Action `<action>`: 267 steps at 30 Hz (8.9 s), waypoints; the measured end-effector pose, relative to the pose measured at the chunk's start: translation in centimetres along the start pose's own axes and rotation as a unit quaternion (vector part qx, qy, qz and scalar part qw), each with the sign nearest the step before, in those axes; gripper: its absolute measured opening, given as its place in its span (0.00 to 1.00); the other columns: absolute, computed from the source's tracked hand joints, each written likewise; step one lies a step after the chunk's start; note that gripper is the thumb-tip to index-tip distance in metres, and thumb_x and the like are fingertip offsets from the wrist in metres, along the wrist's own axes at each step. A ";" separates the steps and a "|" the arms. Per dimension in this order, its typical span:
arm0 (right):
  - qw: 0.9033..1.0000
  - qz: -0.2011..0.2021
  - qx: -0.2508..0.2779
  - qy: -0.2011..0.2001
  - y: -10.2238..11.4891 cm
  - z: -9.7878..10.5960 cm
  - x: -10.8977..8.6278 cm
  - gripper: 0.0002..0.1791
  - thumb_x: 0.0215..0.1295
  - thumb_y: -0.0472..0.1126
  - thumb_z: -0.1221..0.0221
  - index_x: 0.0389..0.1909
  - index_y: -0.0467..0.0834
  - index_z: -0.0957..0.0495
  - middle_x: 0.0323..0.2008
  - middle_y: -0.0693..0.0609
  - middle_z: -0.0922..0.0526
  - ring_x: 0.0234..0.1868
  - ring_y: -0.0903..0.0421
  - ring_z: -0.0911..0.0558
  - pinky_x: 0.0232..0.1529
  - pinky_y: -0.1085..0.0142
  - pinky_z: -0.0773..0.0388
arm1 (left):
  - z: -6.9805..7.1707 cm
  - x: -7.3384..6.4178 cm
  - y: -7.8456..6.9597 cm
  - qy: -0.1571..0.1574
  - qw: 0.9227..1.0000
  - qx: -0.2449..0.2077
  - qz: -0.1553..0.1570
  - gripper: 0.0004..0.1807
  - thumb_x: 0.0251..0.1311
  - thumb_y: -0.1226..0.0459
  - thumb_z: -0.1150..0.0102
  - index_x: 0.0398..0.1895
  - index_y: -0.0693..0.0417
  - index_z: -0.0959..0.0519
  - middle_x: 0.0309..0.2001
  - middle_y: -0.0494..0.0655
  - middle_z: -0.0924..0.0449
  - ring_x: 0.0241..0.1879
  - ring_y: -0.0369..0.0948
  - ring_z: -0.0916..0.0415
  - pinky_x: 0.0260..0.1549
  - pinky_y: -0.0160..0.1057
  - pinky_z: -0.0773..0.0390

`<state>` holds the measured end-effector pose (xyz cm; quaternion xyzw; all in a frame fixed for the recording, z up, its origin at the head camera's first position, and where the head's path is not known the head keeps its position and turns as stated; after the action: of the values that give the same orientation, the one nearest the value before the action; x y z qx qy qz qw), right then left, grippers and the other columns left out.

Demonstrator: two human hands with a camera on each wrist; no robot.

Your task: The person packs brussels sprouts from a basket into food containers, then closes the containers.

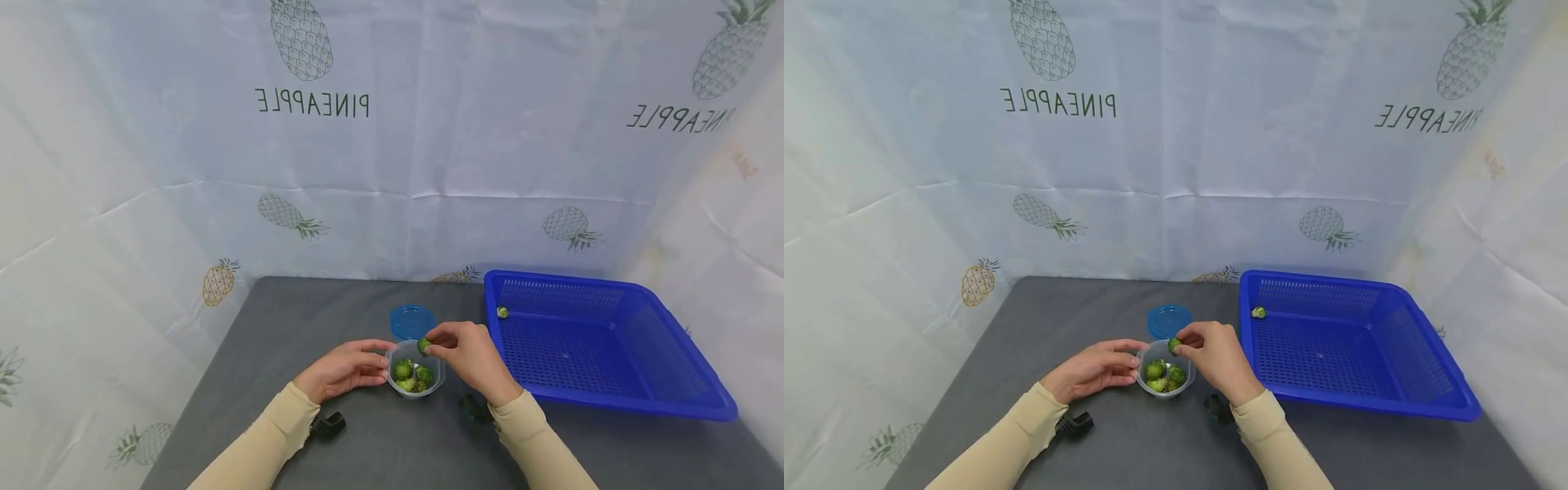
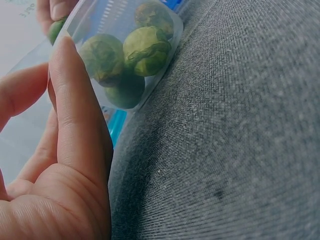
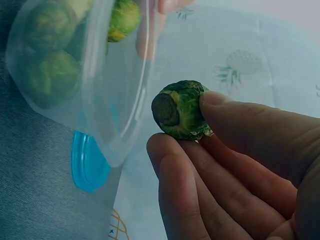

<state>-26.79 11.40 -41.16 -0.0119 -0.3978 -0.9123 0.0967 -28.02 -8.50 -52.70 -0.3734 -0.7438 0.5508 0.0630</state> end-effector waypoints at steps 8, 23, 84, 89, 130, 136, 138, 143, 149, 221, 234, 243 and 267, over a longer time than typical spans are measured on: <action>1.000 0.016 -0.014 -0.003 0.3 -0.5 -0.2 0.08 0.66 0.38 0.25 0.44 0.50 0.08 0.37 0.57 0.08 0.37 0.62 0.11 0.42 0.60 0.09 | 0.3 0.1 0.1 -0.004 1.000 0.005 0.003 0.30 0.77 0.68 0.39 0.79 0.59 0.31 0.43 0.46 0.13 0.38 0.35 0.11 0.47 0.35 0.09; 0.996 0.054 -0.071 0.012 1.3 -1.8 -0.3 0.07 0.67 0.38 0.25 0.44 0.46 0.09 0.37 0.55 0.08 0.36 0.62 0.11 0.40 0.62 0.09 | 0.4 0.2 0.2 -0.005 1.000 0.007 0.004 0.30 0.77 0.68 0.39 0.80 0.59 0.31 0.43 0.46 0.13 0.39 0.35 0.11 0.47 0.35 0.09; 0.987 -0.086 -0.105 0.082 -16.4 10.7 8.9 0.12 0.74 0.39 0.34 0.48 0.35 0.09 0.45 0.38 0.07 0.40 0.50 0.07 0.46 0.51 0.09 | -1.8 -2.1 -2.7 -0.063 0.977 0.196 -0.048 0.33 0.72 0.67 0.32 0.78 0.60 0.28 0.47 0.61 0.10 0.41 0.46 0.08 0.49 0.50 0.07; 0.989 -0.086 -0.093 0.078 -16.4 10.5 9.0 0.12 0.73 0.38 0.33 0.47 0.34 0.09 0.44 0.38 0.07 0.40 0.50 0.07 0.45 0.54 0.08 | -1.8 -1.9 -2.9 -0.064 0.977 0.197 -0.048 0.32 0.72 0.67 0.32 0.77 0.60 0.28 0.46 0.60 0.10 0.42 0.46 0.09 0.50 0.52 0.08; 0.990 -0.035 -0.134 0.003 -8.4 14.7 2.4 0.14 0.73 0.48 0.30 0.54 0.46 0.09 0.49 0.46 0.07 0.52 0.43 0.10 0.54 0.41 0.12 | -1.7 -1.8 -2.9 -0.061 0.978 0.195 -0.048 0.32 0.73 0.68 0.33 0.77 0.60 0.28 0.47 0.62 0.10 0.42 0.47 0.08 0.51 0.52 0.08; 0.992 -0.001 -0.120 -0.035 -2.9 12.6 -0.2 0.12 0.73 0.44 0.29 0.53 0.47 0.09 0.48 0.47 0.07 0.47 0.48 0.08 0.50 0.45 0.10 | -1.3 -2.3 -3.2 -0.066 0.977 0.197 -0.052 0.32 0.73 0.68 0.33 0.78 0.60 0.28 0.47 0.60 0.10 0.43 0.47 0.08 0.51 0.53 0.08; 0.993 0.011 -0.115 -0.035 -1.5 11.2 -0.5 0.11 0.72 0.43 0.29 0.52 0.47 0.09 0.46 0.48 0.06 0.44 0.51 0.08 0.47 0.48 0.09 | -1.3 -2.4 -3.3 -0.066 0.976 0.201 -0.055 0.32 0.73 0.68 0.33 0.78 0.60 0.29 0.47 0.60 0.10 0.43 0.48 0.08 0.51 0.52 0.08; 0.993 0.043 -0.107 -0.030 1.1 6.9 -1.0 0.10 0.69 0.39 0.26 0.50 0.48 0.08 0.42 0.52 0.06 0.39 0.57 0.09 0.40 0.59 0.09 | -1.2 -2.4 -3.3 -0.061 0.975 0.204 -0.059 0.32 0.73 0.66 0.32 0.78 0.58 0.29 0.49 0.61 0.10 0.43 0.49 0.08 0.51 0.52 0.08; 0.993 0.062 -0.096 -0.012 2.9 1.8 -1.1 0.10 0.64 0.37 0.24 0.45 0.50 0.08 0.39 0.57 0.08 0.37 0.64 0.11 0.40 0.66 0.11 | -1.3 -2.2 -3.4 -0.052 0.977 0.196 -0.063 0.32 0.73 0.66 0.32 0.78 0.58 0.28 0.48 0.63 0.10 0.43 0.49 0.08 0.51 0.53 0.08; 0.953 -0.199 0.103 0.206 -4.9 -2.9 9.8 0.26 0.81 0.38 0.43 0.71 0.27 0.27 0.60 0.32 0.16 0.50 0.47 0.10 0.62 0.53 0.12 | 4.7 5.1 -7.5 -0.251 0.957 0.133 0.049 0.13 0.75 0.70 0.36 0.56 0.70 0.15 0.30 0.48 0.15 0.29 0.37 0.15 0.36 0.33 0.10; 0.982 -0.099 0.132 0.093 -1.8 2.5 6.4 0.18 0.82 0.37 0.40 0.66 0.34 0.18 0.59 0.36 0.13 0.57 0.44 0.10 0.59 0.57 0.11 | 0.4 0.1 -12.6 -0.212 0.940 0.250 -0.090 0.18 0.77 0.64 0.35 0.66 0.60 0.17 0.52 0.56 0.12 0.47 0.43 0.12 0.55 0.44 0.10; 0.993 -0.010 0.117 -0.003 -0.2 3.9 0.6 0.12 0.79 0.41 0.36 0.57 0.49 0.10 0.53 0.48 0.08 0.54 0.49 0.10 0.62 0.47 0.13 | -2.7 -3.9 -12.0 -0.180 0.928 0.279 -0.168 0.13 0.80 0.63 0.40 0.60 0.55 0.13 0.55 0.55 0.11 0.55 0.51 0.11 0.57 0.42 0.11; 0.993 0.003 0.022 -0.116 -2.2 0.3 -3.3 0.15 0.67 0.38 0.25 0.54 0.46 0.09 0.49 0.53 0.09 0.44 0.58 0.10 0.47 0.63 0.09 | -2.1 -4.3 -6.2 -0.235 0.920 0.279 -0.140 0.16 0.69 0.64 0.27 0.58 0.57 0.11 0.54 0.56 0.09 0.42 0.45 0.08 0.50 0.53 0.08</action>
<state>-24.00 13.64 -42.85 -0.1165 -0.4264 -0.8954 0.0534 -26.91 -10.32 -45.16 -0.0926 -0.5978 0.7936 0.0649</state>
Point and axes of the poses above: each hand's wrist, its own x-axis towards the middle knuckle, its own z-axis out of the back of the hand, y = z × x, the point moved 10 cm from there along x, towards the middle knuckle
